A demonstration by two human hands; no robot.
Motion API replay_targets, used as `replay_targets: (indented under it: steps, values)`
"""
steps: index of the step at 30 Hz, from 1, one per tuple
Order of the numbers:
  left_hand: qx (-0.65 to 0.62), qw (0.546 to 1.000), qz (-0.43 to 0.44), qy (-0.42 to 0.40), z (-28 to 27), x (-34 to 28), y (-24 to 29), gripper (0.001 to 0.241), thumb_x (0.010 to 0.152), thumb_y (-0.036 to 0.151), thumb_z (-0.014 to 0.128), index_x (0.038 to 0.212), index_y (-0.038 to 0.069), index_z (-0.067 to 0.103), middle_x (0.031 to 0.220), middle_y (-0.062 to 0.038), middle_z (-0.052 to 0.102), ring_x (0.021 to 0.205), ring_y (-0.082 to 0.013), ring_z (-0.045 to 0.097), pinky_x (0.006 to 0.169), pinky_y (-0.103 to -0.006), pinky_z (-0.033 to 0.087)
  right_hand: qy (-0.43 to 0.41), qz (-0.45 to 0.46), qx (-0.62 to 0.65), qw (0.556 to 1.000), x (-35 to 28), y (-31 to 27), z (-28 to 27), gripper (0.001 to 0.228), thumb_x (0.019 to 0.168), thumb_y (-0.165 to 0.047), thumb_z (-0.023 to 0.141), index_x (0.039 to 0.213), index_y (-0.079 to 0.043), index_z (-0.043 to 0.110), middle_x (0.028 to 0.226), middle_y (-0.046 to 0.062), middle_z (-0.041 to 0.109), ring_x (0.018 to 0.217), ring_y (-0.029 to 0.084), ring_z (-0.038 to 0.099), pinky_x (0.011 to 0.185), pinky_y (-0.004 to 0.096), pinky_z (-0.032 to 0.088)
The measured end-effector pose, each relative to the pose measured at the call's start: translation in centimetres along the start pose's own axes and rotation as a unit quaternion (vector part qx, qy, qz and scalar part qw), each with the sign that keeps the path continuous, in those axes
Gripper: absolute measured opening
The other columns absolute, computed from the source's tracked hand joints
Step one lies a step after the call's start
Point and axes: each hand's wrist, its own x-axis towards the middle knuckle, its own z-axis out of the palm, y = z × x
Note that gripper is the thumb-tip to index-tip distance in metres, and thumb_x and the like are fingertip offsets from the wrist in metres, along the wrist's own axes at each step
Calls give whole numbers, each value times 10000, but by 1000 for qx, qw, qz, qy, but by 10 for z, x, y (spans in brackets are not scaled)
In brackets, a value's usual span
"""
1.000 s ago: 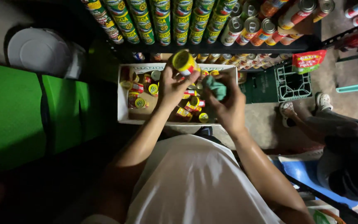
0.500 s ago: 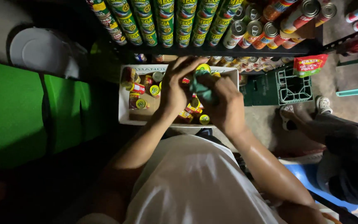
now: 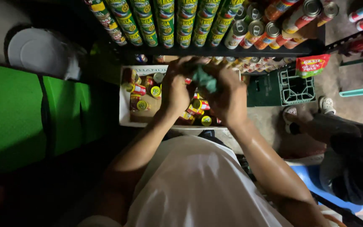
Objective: Wiping canned goods with a cloth and arranging them neatly on store shelves.
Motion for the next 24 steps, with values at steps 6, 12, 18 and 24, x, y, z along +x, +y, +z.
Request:
replay_targets:
  steps: [6,12,18,24]
  values:
    - [-4,998,17,-53,0,0,-17,606,756,-157,804,1251,177,695,1178,-72,671,1117,-309,613,1076,-460,419,-45,17,-14,999,1,-1,-8,436,684,-34,908,1086,-56,741,863,186,665,838,450,670,719,505,542]
    - [3,998,5,-60,3,-3,-32,745,691,-184,821,1290,235,681,1200,-53,673,1141,-317,623,1077,-473,444,-43,17,-25,999,-3,4,-2,317,765,-65,885,1017,-10,701,840,196,634,790,462,647,694,497,540]
    - [-37,997,-11,-61,3,-1,-26,571,757,-136,815,1218,184,704,1174,-65,682,1130,-321,641,1067,-472,445,-44,42,2,998,2,-3,-3,359,747,-5,860,1072,9,710,883,267,660,847,515,647,745,537,524]
    - [-12,994,-51,-94,-12,0,-20,649,792,-136,787,1334,198,654,1229,-96,667,1173,-328,609,1099,-511,419,-61,76,43,994,-25,29,-3,459,707,-50,896,1133,-75,727,938,197,687,919,458,685,801,508,539]
